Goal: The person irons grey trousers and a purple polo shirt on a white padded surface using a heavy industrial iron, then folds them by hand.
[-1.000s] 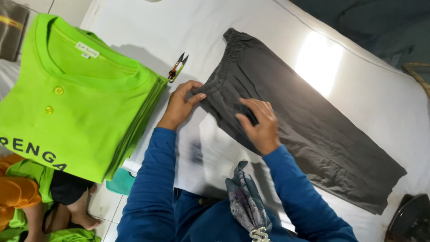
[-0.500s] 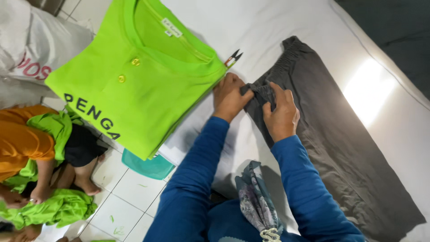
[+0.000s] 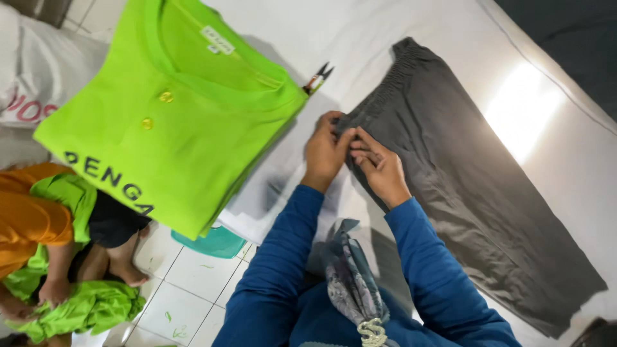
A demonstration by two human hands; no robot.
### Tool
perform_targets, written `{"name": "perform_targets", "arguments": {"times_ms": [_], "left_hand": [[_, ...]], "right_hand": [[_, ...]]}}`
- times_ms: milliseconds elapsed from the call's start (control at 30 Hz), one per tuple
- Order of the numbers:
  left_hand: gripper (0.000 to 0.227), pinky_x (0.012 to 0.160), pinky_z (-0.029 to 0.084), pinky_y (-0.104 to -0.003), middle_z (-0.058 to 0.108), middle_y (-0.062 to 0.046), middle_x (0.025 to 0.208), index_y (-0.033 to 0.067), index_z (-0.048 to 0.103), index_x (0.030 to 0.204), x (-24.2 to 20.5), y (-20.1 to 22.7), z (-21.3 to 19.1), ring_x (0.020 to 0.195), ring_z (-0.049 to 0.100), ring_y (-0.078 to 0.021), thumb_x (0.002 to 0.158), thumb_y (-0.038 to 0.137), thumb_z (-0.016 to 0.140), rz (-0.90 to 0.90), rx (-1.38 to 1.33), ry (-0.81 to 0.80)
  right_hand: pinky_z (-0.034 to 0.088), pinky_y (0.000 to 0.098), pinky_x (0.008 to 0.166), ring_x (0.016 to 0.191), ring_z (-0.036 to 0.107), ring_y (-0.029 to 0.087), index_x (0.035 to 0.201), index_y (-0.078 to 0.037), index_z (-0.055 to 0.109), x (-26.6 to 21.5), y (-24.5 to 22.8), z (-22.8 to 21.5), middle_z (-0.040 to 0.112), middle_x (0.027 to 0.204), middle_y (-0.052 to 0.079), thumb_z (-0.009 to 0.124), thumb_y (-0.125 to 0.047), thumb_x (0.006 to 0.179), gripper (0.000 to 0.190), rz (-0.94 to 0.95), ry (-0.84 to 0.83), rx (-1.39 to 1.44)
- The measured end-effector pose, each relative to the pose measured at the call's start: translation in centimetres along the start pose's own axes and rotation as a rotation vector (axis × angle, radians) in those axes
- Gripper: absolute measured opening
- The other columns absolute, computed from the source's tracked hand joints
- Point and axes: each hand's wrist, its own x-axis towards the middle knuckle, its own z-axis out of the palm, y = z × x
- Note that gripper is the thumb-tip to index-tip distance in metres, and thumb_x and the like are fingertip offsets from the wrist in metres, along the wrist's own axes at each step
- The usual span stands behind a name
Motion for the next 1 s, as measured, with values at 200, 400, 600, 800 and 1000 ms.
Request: {"name": "perform_targets", "arguments": {"times_ms": [200,400,600,800,1000], "left_hand": [[0.054,0.070,0.052,-0.036,0.064,-0.010,0.091,0.0183,0.038,0.124,0.8,2.2,-1.0,0.080,0.066,-0.0263,0.079,0.032,0.066,-0.085,-0.001,-0.084],[0.057,0.073,0.050,-0.042,0.059,-0.018,0.091,0.0200,0.034,0.128,0.1,2.7,-0.5,0.081,0.063,-0.0348,0.080,0.013,0.064,-0.049,0.093,-0.001],[0.041,0.086,0.033,-0.040,0.042,-0.009,0.114,0.0072,0.046,0.122,-0.9,2.8,3.1,0.107,0.042,-0.0288,0.086,0.017,0.062,0.780,0.562,0.382],[0.045,0.093,0.013,-0.064,0.033,-0.023,0.141,0.0119,0.042,0.137,-2.2,0.7,5.9,0.126,0.032,-0.0426,0.098,0.035,0.040,0.877,0.866,-0.118],[0.037,0.102,0.004,-0.073,0.013,-0.024,0.146,-0.0068,0.044,0.135,-8.0,6.2,10.9,0.132,0.014,-0.0468,0.101,-0.003,0.056,0.724,0.925,-0.196]], "right_hand": [[0.051,0.0273,0.060,0.081,0.064,0.024,0.094,-0.009,0.067,-3.5,3.6,-5.3,0.067,0.090,0.006,0.059,0.003,0.079,0.021,-0.045,0.277,-0.144],[0.013,0.0579,0.101,0.131,0.018,0.039,0.139,-0.020,0.032,-7.8,8.2,-1.5,0.027,0.144,0.009,0.046,-0.034,0.090,0.053,-0.103,0.041,-0.631],[0.023,0.0582,0.099,0.130,0.027,0.037,0.140,-0.024,0.029,-7.4,8.6,-1.4,0.030,0.143,0.008,0.032,-0.048,0.091,0.054,-0.156,0.190,-0.761],[0.017,0.0551,0.110,0.140,0.018,0.033,0.139,-0.025,0.031,-9.8,11.6,-3.2,0.022,0.150,0.003,0.052,-0.039,0.086,0.058,-0.213,0.197,-0.528],[0.025,0.0498,0.109,0.139,0.020,0.030,0.138,-0.024,0.033,-22.4,15.8,-12.5,0.024,0.147,0.007,0.050,-0.026,0.096,0.045,0.022,0.640,-0.706]]}}
